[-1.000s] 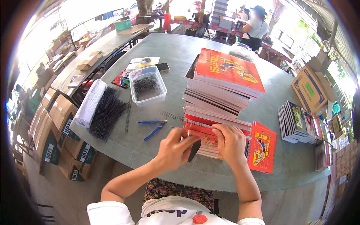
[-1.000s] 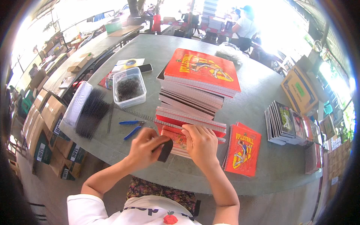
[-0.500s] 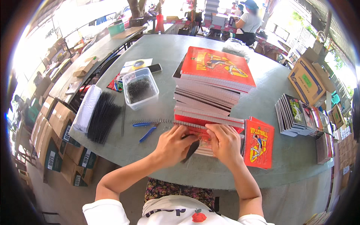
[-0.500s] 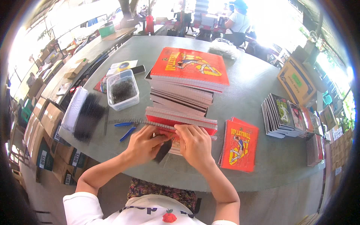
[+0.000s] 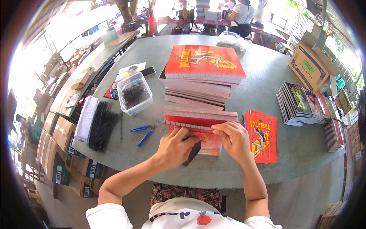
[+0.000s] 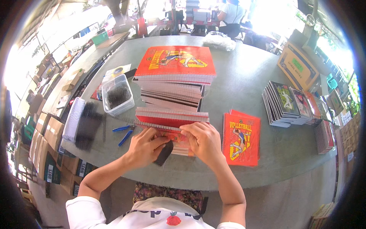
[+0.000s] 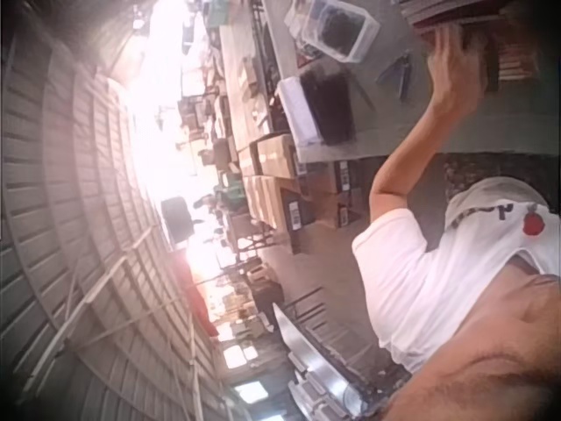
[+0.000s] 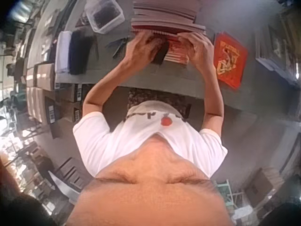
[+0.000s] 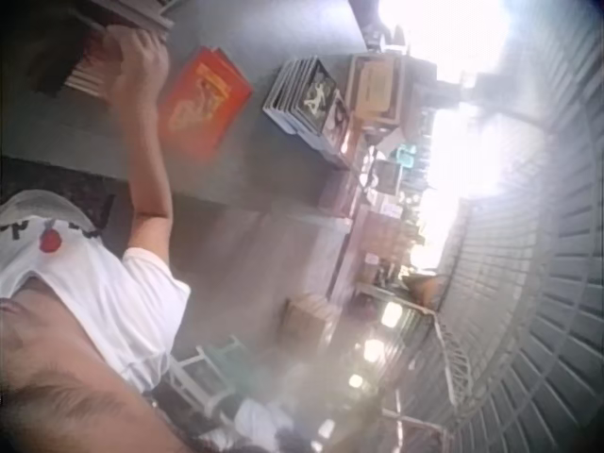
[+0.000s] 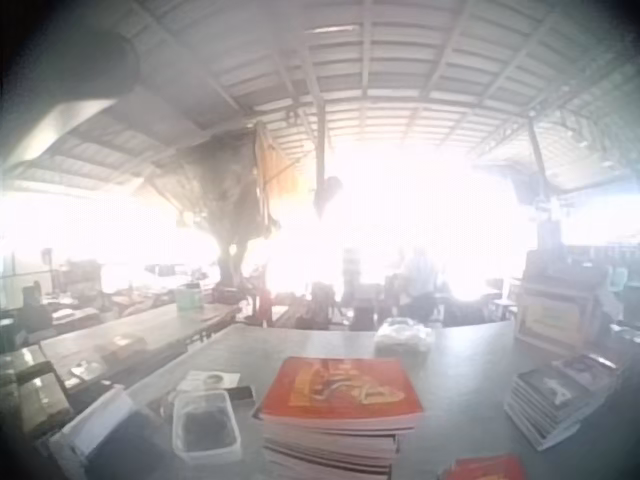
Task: The person threads a plastic spiral through the pre-punched holes of notebook covers and pages, using a small piece of dark material to help grip or rotate the spiral, and trims the excess spiral with pliers.
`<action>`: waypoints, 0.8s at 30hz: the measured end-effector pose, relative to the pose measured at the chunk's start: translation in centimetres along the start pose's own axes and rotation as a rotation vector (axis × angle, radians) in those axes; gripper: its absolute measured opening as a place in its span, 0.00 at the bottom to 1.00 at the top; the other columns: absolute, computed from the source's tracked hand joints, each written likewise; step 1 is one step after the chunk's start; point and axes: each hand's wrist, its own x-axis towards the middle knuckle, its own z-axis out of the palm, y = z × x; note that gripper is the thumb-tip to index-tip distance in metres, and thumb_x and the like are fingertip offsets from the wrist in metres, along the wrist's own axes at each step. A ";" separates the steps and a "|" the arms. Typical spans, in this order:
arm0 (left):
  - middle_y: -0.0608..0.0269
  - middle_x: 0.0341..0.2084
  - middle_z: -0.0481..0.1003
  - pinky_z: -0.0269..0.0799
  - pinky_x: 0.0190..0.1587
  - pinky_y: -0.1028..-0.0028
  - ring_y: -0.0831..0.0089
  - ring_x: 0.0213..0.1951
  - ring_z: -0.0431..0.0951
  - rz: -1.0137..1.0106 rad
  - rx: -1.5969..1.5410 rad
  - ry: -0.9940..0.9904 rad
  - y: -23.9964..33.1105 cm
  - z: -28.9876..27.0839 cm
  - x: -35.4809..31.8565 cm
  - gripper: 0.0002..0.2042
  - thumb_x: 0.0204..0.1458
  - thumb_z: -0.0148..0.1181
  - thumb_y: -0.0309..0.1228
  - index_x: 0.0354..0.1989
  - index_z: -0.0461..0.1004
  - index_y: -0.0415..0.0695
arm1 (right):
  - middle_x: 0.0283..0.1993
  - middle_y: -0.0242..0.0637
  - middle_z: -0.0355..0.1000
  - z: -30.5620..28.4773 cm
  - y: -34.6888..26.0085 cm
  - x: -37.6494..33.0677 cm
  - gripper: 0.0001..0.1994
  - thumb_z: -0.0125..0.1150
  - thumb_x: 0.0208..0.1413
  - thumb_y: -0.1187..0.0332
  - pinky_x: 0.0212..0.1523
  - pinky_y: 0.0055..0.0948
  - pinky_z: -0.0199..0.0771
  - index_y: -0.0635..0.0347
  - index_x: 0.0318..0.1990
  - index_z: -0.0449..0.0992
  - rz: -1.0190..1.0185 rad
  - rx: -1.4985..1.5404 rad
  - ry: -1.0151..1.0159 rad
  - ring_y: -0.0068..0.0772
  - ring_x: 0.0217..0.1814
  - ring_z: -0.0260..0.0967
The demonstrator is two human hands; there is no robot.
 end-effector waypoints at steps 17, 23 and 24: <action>0.62 0.30 0.69 0.70 0.29 0.70 0.67 0.34 0.72 0.070 -0.040 0.028 1.9 0.8 1.9 0.13 0.37 0.64 0.19 0.34 0.77 0.45 | 0.39 0.39 0.77 -0.2 4.2 -1.5 0.11 0.67 0.48 0.71 0.38 0.19 0.72 0.67 0.37 0.78 0.411 0.934 -0.030 0.18 0.38 0.69; 0.64 0.28 0.68 0.69 0.26 0.70 0.70 0.32 0.71 0.120 0.021 -0.020 2.0 2.5 2.1 0.12 0.38 0.64 0.21 0.34 0.77 0.45 | 0.37 0.35 0.76 0.7 3.6 -2.4 0.13 0.66 0.50 0.69 0.34 0.16 0.69 0.69 0.40 0.76 0.440 1.052 0.086 0.16 0.36 0.68; 0.65 0.28 0.67 0.69 0.26 0.70 0.70 0.32 0.71 0.110 -0.075 0.090 2.8 1.7 2.4 0.12 0.37 0.64 0.21 0.34 0.77 0.45 | 0.39 0.38 0.75 0.4 3.9 -2.7 0.16 0.65 0.51 0.64 0.40 0.22 0.71 0.70 0.40 0.75 0.454 0.963 0.065 0.22 0.39 0.71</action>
